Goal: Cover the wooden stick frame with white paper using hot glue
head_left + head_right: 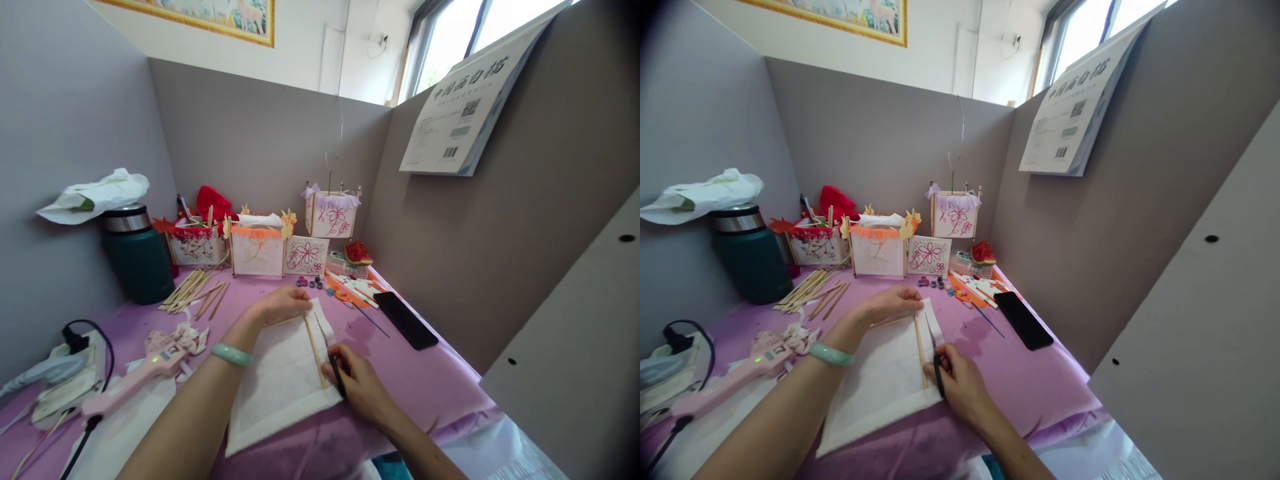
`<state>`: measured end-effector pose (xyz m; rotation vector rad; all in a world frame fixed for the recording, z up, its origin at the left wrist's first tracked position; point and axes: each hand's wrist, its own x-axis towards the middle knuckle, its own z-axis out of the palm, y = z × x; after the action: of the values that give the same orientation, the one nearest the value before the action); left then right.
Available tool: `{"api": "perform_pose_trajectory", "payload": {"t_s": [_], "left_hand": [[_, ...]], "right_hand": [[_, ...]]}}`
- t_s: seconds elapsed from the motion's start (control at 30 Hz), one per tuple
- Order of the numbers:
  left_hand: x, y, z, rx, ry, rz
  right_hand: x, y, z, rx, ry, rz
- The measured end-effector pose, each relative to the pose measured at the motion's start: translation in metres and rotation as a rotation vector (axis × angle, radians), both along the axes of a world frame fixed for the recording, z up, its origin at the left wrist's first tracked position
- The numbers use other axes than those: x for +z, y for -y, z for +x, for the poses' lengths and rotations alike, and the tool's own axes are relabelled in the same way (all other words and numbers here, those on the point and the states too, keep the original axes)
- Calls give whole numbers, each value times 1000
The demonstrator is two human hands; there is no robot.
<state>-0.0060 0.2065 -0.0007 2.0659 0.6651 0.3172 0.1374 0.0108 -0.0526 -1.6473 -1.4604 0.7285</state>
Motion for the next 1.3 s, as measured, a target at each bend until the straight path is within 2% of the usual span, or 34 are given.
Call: {"api": "perform_pose_trajectory", "payload": {"t_s": [0.37,0.9,1.3], "left_hand": [[6,-4,-4,1,-43,29],[6,0,-3,-15,3,-9],[5,-3,-3,-24,25,-26]], "right_hand": [[-2,-2,3,-4,15,3],[8,-10,0,-17,49,18],[6,-9,-1,-27,58,4]]}}
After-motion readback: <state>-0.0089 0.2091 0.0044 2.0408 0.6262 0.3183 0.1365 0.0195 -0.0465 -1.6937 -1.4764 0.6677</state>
